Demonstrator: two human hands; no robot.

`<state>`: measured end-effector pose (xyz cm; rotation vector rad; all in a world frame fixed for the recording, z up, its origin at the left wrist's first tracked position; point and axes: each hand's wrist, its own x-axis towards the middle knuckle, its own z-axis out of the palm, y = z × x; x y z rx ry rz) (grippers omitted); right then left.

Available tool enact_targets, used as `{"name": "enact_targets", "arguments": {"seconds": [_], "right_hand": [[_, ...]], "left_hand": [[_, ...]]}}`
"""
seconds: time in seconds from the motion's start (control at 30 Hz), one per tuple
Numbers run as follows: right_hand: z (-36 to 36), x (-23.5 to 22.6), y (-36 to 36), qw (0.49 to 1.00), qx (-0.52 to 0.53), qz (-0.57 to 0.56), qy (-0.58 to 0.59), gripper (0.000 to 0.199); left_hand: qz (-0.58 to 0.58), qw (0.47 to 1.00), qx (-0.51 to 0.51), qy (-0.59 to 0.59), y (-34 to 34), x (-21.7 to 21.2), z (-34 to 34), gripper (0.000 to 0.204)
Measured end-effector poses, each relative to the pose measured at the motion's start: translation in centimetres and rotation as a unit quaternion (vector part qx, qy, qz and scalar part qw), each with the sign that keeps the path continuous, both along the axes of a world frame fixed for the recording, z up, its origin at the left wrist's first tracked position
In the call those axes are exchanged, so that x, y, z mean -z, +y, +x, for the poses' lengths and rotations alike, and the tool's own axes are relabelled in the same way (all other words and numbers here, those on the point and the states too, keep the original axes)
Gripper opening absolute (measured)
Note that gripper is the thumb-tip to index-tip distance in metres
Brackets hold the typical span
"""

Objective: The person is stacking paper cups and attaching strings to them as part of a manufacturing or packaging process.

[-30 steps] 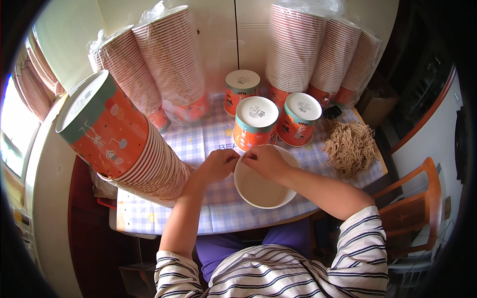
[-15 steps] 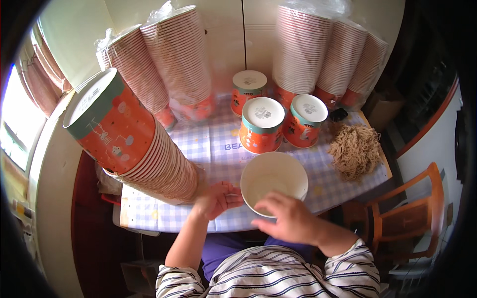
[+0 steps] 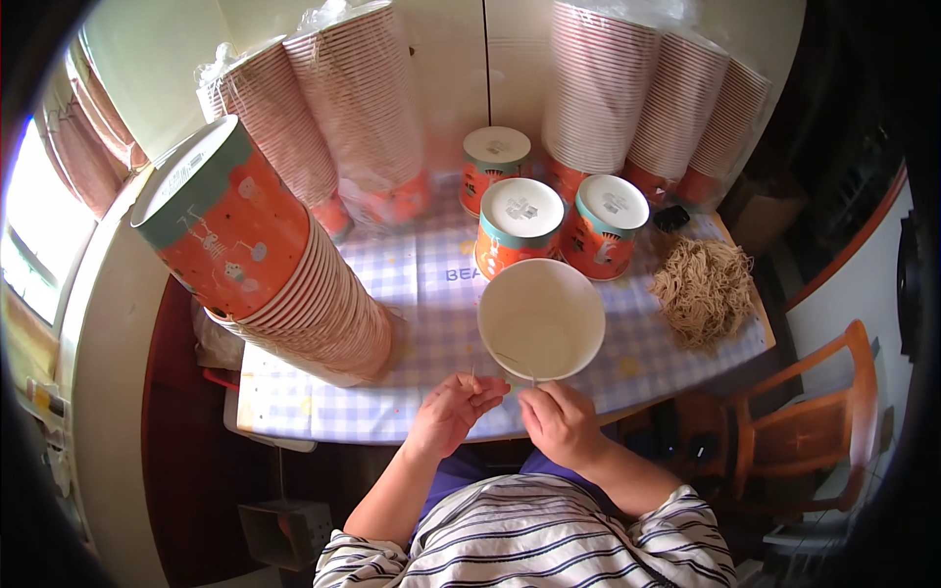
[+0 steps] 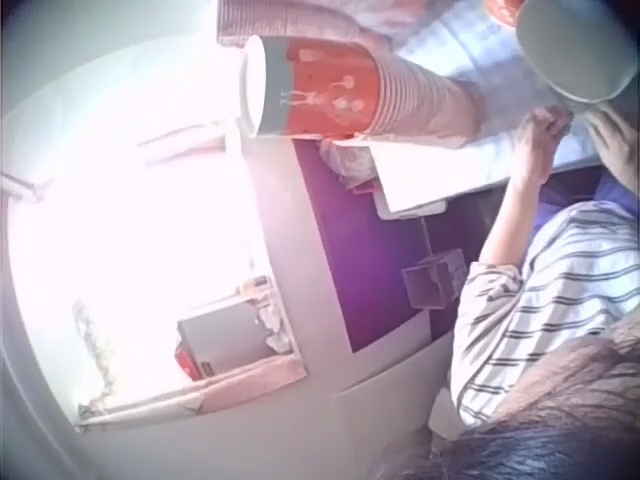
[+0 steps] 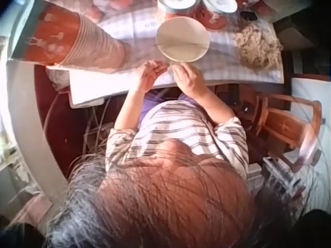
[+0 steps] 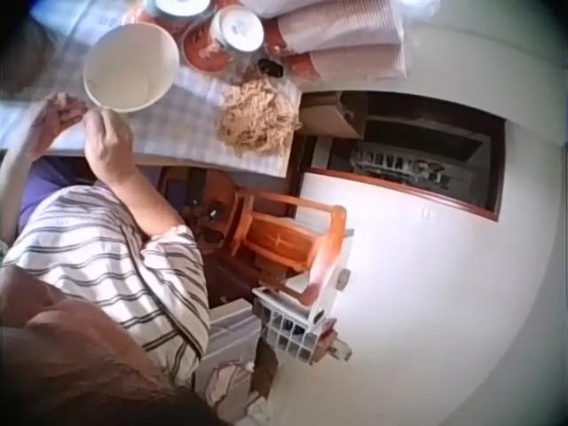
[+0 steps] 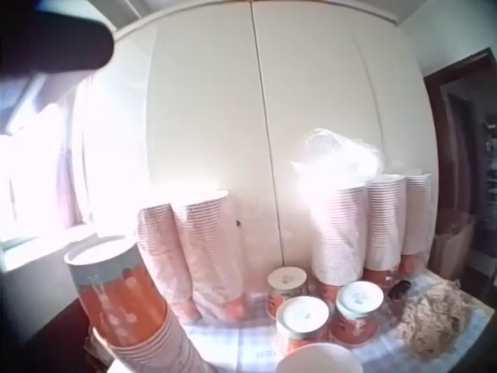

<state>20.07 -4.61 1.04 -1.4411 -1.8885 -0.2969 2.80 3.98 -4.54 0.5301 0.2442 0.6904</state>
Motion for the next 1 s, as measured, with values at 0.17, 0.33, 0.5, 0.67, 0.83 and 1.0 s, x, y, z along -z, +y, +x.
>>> {"name": "enact_targets", "arguments": {"seconds": [0.17, 0.33, 0.5, 0.67, 0.83, 1.0], "right_hand": [[-1.8, 2.7, -0.3, 0.953, -0.090, -0.114, 0.267, 0.014], [-1.8, 4.2, -0.3, 0.862, -0.095, -0.249, 0.431, 0.008], [-1.5, 3.6, -0.2, 0.928, -0.072, -0.162, 0.328, 0.008], [-1.6, 2.7, -0.1, 0.916, -0.032, -0.121, 0.381, 0.010], [-2.5, 3.0, 0.3, 0.893, -0.031, -0.127, 0.431, 0.013], [-2.8, 3.3, 0.5, 0.898, -0.032, -0.112, 0.425, 0.014]], "left_hand": [[0.099, 0.993, -0.013, 0.062, -0.8, -0.1, 1.0, 0.014], [0.083, 0.994, -0.015, 0.073, -1.9, 0.5, 0.6, 0.013], [0.176, 0.968, -0.102, 0.148, -2.6, 0.6, 0.8, 0.013], [0.292, 0.913, -0.143, 0.245, -3.3, 0.5, 0.8, 0.008], [0.448, 0.796, -0.192, 0.358, -3.4, -1.2, 1.0, 0.007], [0.520, 0.734, -0.223, 0.376, -3.3, -1.5, 0.8, 0.013]]}}
